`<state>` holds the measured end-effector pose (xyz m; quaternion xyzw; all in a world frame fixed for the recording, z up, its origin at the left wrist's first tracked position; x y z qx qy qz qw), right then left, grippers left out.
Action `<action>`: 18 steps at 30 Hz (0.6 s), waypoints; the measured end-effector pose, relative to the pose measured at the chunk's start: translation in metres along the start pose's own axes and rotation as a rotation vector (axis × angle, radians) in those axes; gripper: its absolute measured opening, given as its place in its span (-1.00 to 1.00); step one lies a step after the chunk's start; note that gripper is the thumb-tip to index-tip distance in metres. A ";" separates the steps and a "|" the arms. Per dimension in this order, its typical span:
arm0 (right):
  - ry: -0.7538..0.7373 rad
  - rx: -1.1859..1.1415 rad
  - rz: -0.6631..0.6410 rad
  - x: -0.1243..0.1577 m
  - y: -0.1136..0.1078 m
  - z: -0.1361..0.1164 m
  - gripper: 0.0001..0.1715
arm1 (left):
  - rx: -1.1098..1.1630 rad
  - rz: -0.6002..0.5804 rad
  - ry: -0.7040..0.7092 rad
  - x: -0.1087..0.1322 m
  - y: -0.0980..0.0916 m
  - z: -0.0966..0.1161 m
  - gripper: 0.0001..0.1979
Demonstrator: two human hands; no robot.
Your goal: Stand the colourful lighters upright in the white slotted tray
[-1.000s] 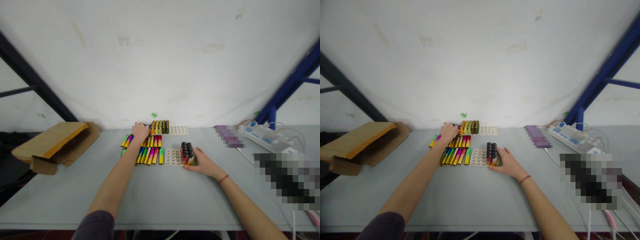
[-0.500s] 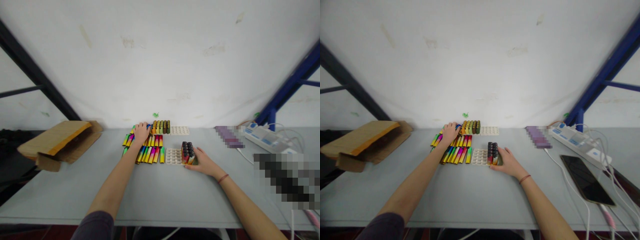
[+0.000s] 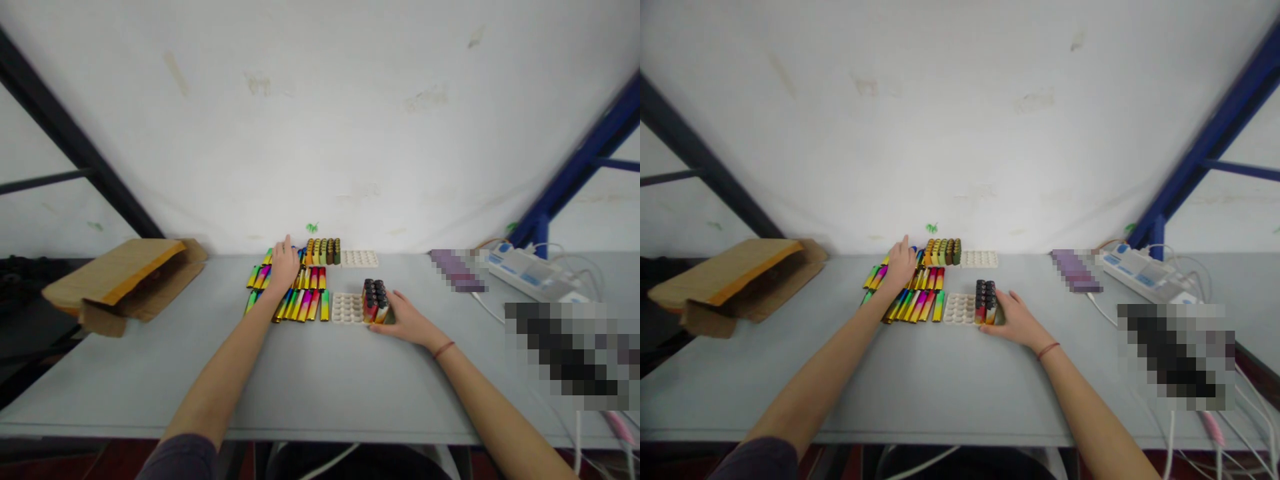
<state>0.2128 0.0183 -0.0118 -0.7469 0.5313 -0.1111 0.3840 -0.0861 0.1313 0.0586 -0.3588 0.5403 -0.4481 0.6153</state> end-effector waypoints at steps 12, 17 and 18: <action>-0.026 0.032 -0.012 -0.003 -0.004 -0.005 -0.12 | 0.710 -0.430 0.616 0.088 0.023 0.108 0.03; -0.024 0.044 0.000 -0.005 -0.003 -0.003 -0.10 | 0.809 -0.464 0.579 0.090 0.034 0.116 -0.19; -0.026 0.042 0.002 -0.005 -0.003 -0.003 -0.10 | 0.848 -0.488 0.576 0.089 0.033 0.116 -0.21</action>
Point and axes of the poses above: each hand's wrist, its own x-axis away from the middle knuckle, its own y-axis out of the palm, z = x × y, the point moved 4 cm from there along -x, towards the middle knuckle, and after that the axes turned 8 degrees about -x, right-handed, at the moved point
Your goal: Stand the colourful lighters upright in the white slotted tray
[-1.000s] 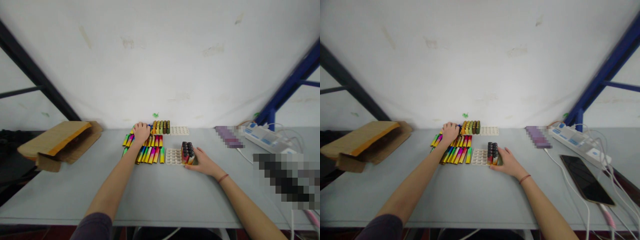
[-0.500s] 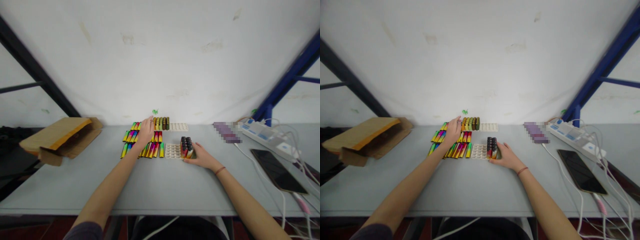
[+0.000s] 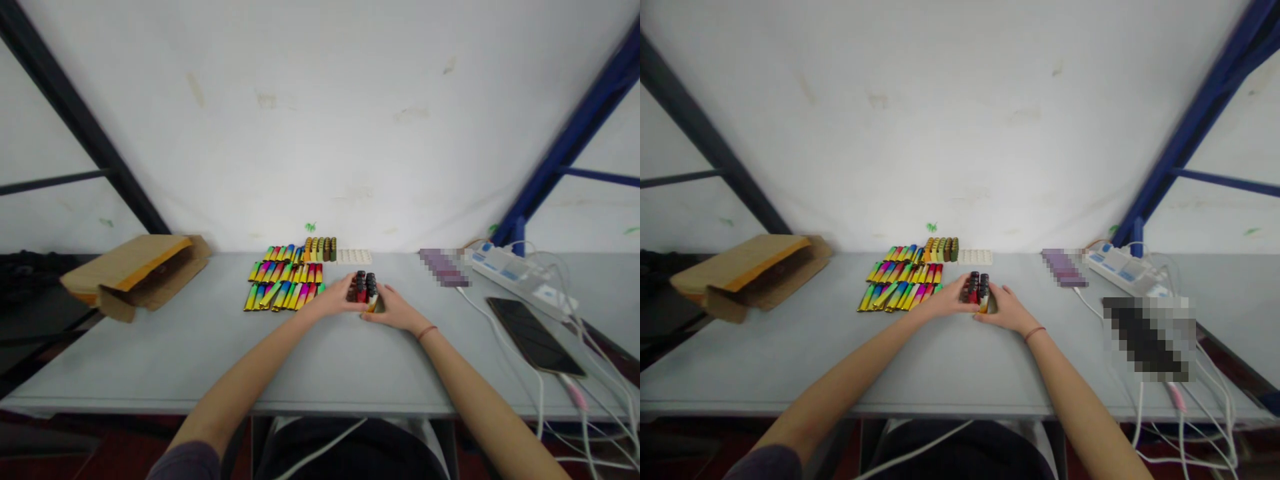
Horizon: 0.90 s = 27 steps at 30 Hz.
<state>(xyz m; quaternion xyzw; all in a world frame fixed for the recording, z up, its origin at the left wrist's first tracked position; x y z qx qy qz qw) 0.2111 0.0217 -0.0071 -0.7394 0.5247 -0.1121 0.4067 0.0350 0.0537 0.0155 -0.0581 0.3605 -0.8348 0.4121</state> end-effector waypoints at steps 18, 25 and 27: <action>0.006 0.004 -0.007 0.000 0.003 0.006 -0.06 | -0.169 0.032 -0.072 0.000 0.004 0.001 -0.58; 0.009 0.000 0.008 0.000 0.000 0.003 -0.20 | -0.133 0.119 -0.136 0.007 -0.002 0.004 -0.69; 0.012 -0.005 0.006 0.000 0.000 0.003 -0.21 | -0.161 0.122 -0.140 0.007 0.001 0.006 -0.65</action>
Point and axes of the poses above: each hand's wrist, its own x-axis away from the middle knuckle, its own y-axis out of the palm, z = x × y, the point moved 4 cm from there along -x, towards the middle knuckle, and after that the axes turned 8 degrees about -x, right-handed, at the moved point
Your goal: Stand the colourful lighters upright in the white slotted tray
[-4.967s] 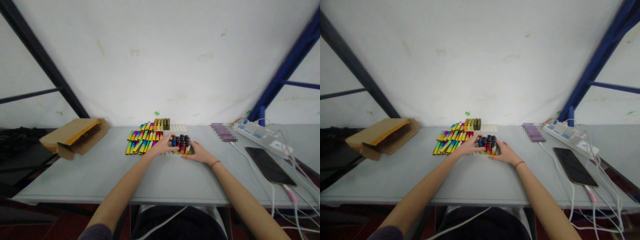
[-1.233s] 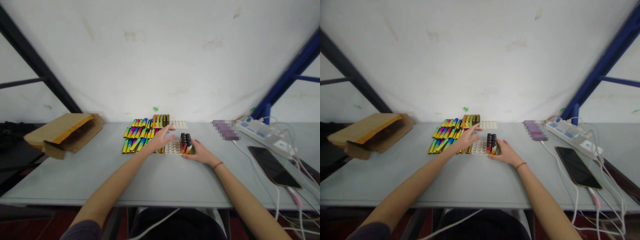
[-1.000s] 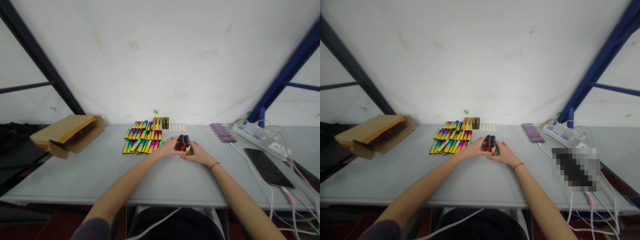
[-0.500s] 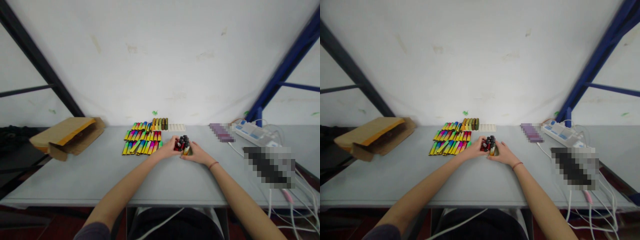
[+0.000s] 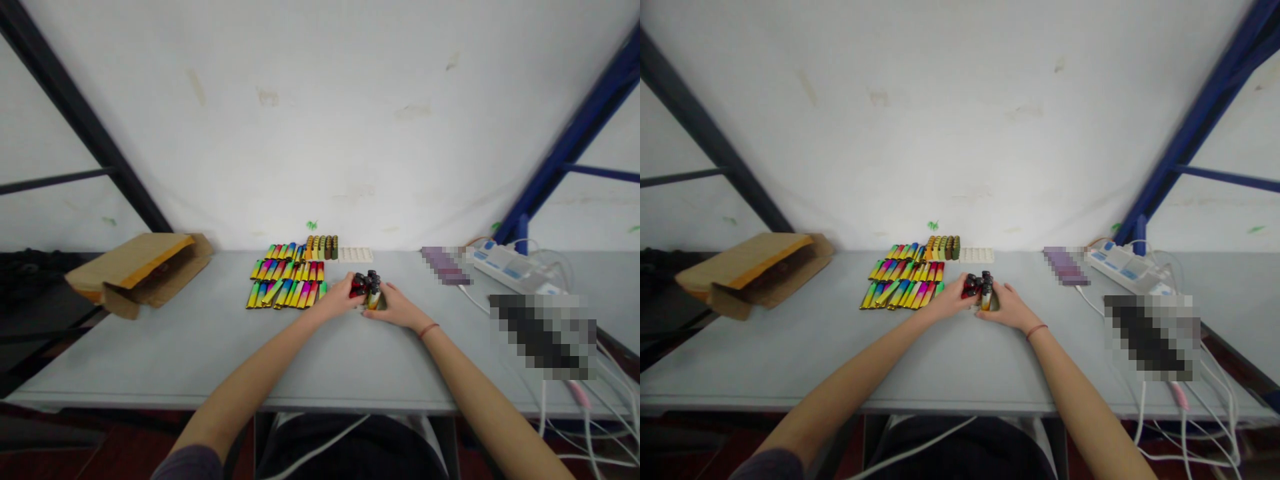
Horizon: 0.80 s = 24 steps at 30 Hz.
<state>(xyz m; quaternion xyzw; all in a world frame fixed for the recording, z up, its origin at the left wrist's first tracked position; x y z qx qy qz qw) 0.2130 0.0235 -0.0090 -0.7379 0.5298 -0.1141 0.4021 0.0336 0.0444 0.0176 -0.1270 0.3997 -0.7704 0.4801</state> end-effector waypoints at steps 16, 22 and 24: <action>0.051 -0.030 -0.029 0.001 -0.003 -0.005 -0.10 | -0.179 0.320 -0.381 0.008 -0.107 -0.036 -0.61; 0.034 -0.025 -0.008 0.000 -0.001 -0.004 -0.09 | -0.652 0.206 -0.772 0.014 -0.179 -0.099 -0.51; 0.042 -0.024 -0.011 0.000 -0.001 -0.004 -0.08 | -0.700 0.118 -0.787 0.010 -0.184 -0.109 -0.56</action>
Point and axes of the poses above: each hand's wrist, its own x-axis away from the middle knuckle, its own y-axis out of the palm, z = x × y, the point moved 4 cm from there along -x, towards the middle knuckle, and after that the axes turned 8 degrees about -x, right-handed, at the moved point
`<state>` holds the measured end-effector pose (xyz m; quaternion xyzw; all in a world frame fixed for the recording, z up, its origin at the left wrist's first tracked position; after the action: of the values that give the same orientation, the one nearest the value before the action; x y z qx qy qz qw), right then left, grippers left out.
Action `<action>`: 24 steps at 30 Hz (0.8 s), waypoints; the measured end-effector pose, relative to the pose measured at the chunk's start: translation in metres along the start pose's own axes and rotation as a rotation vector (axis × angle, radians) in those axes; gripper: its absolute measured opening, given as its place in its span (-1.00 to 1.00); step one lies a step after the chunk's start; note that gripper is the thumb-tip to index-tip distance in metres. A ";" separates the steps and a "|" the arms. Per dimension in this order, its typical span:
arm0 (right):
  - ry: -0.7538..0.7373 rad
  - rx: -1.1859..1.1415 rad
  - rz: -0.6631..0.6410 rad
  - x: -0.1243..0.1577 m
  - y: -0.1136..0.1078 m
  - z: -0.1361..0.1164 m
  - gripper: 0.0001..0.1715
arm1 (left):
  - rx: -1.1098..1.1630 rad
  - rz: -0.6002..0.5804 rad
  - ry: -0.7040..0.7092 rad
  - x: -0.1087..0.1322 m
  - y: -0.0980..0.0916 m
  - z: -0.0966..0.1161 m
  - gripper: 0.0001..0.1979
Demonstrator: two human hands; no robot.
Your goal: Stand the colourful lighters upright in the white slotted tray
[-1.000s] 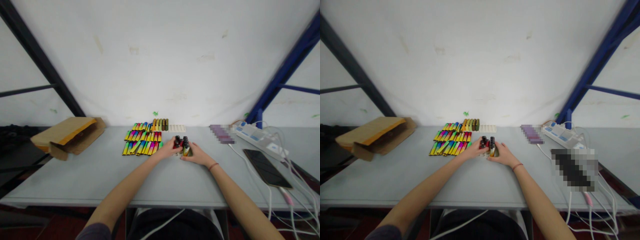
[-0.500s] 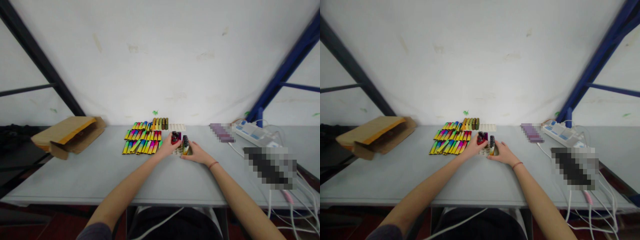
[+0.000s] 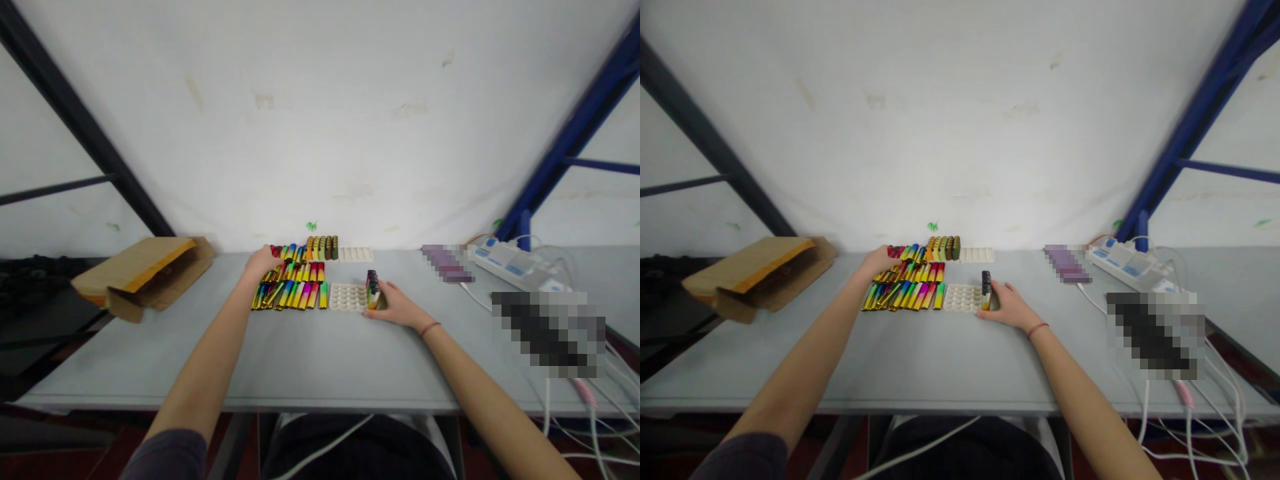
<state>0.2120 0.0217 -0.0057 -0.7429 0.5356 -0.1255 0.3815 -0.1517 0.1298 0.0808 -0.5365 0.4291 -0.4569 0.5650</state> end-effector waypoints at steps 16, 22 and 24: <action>0.000 -0.001 -0.001 0.001 -0.002 -0.003 -0.12 | -0.105 0.136 0.089 0.021 0.013 0.013 -0.40; 0.014 -0.004 -0.007 0.001 -0.001 -0.003 -0.07 | -0.063 0.232 0.055 0.028 0.022 0.017 -0.44; 0.013 -0.002 -0.009 0.000 -0.001 -0.002 -0.07 | -0.057 0.219 0.041 0.029 0.022 0.017 -0.47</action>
<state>0.2115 0.0204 -0.0033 -0.7449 0.5346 -0.1315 0.3769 -0.1277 0.1056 0.0595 -0.4929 0.5095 -0.3910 0.5870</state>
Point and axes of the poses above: each hand's wrist, its own x-axis away from the middle knuckle, its own y-axis out of the palm, z = x × y, the point moved 4 cm from there along -x, towards the middle knuckle, and after that the axes turned 8 degrees about -x, right-handed, at the moved point
